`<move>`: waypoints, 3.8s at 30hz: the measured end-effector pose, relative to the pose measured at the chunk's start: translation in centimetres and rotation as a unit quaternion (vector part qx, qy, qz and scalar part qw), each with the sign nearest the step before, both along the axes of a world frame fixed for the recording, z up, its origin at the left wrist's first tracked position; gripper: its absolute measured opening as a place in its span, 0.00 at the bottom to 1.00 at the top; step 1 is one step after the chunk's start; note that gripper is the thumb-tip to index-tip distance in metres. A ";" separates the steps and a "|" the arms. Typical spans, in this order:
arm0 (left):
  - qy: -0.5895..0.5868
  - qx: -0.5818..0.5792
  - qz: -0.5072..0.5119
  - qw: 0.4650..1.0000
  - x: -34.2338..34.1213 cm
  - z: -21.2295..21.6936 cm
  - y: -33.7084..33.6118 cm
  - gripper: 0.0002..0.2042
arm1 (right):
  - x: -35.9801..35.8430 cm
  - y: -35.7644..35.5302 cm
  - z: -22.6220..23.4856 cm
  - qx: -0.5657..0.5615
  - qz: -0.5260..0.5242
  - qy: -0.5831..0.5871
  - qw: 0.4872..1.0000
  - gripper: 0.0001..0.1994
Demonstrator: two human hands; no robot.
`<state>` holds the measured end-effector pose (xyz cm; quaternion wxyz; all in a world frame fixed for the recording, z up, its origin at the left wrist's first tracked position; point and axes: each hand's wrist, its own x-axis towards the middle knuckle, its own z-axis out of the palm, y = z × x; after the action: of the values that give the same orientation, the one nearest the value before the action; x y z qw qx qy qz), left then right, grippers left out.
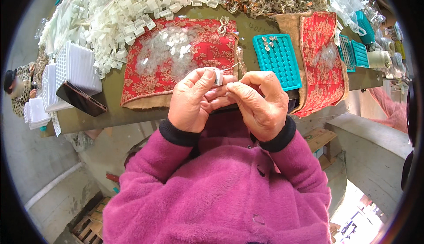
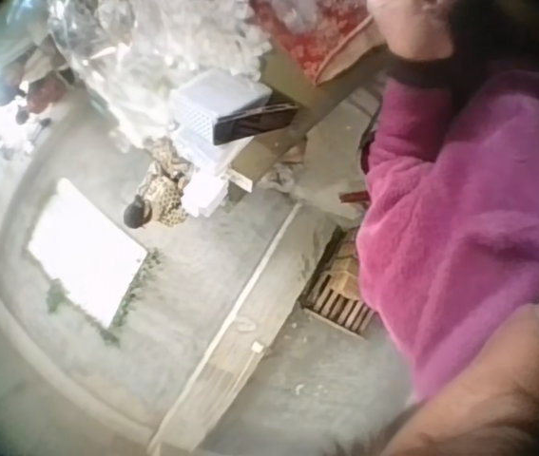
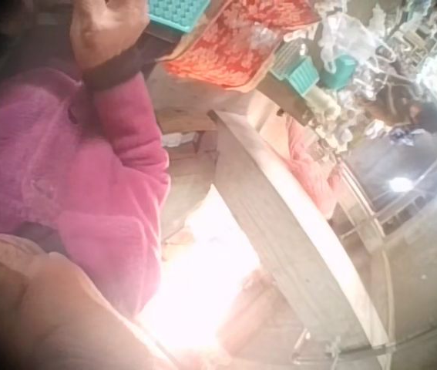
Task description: The person repeatedly picks small white plastic pieces and metal rings from a table, then joins them together by hand. The assembled keyrings are placed into a blue tray on the table.
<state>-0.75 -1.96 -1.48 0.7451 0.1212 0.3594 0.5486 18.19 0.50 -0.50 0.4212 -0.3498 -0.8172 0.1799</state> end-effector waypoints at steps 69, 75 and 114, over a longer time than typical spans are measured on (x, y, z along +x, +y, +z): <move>-0.039 0.106 -0.030 0.993 0.0 -0.6 0.5 0.12 | -0.3 0.4 2.1 -0.434 0.023 0.367 0.823 0.07; -0.019 0.095 -0.044 0.994 1.1 -0.3 0.5 0.13 | 0.6 0.3 1.4 -0.388 0.037 0.342 0.855 0.06; 0.066 0.103 -0.132 0.984 1.0 2.6 0.0 0.16 | 2.6 -1.0 0.8 -0.464 0.078 0.331 0.818 0.06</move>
<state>0.22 -1.94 1.10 0.7693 0.2795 0.3298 0.4705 20.76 -0.50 0.33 0.4388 -0.3581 -0.4732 0.6748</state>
